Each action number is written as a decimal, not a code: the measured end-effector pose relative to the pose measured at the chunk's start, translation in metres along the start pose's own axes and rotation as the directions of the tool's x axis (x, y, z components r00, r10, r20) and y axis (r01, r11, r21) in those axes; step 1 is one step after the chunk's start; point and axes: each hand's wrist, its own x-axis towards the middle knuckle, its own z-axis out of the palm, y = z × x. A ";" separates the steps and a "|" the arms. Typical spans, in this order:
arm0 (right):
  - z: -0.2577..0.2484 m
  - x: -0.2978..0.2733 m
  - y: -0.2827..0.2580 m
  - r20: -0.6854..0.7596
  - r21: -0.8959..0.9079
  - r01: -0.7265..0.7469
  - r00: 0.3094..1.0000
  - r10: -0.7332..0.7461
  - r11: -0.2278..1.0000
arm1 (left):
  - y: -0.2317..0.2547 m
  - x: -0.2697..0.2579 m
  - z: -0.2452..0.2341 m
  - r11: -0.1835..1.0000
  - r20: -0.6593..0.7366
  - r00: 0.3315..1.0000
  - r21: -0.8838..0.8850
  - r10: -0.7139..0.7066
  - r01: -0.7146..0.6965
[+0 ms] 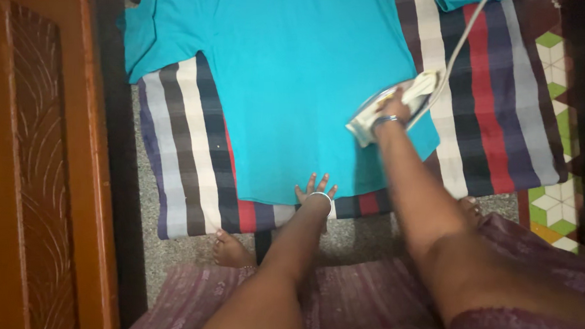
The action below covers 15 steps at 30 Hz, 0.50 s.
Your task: The person irons a teal shirt laid out on a striped mat. They smooth the fabric with their hands and then use an electric iron to press the shirt, moving the iron back and forth across the surface.
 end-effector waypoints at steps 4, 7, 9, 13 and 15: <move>0.016 -0.079 0.040 -0.052 -0.060 -0.046 0.998 0.043 0.997 | 0.013 0.026 0.009 0.997 0.051 0.995 0.023 -0.081 0.080; 0.017 -0.113 0.046 -0.010 0.061 -0.002 1.000 0.002 0.998 | 0.023 0.045 0.020 0.991 0.041 0.991 0.051 -0.128 0.126; 0.021 -0.118 0.032 -0.036 0.019 -0.009 0.999 0.009 1.000 | 0.023 0.052 0.019 0.989 0.032 0.990 0.063 -0.139 0.137; 0.015 -0.089 0.006 -0.113 -0.046 -0.124 0.987 0.119 0.991 | 0.019 0.052 0.025 0.990 0.032 0.992 0.069 -0.122 0.120; 0.011 -0.045 -0.005 -0.070 0.096 -0.129 0.988 0.136 0.987 | 0.016 0.053 0.026 0.993 0.026 0.994 0.066 -0.103 0.101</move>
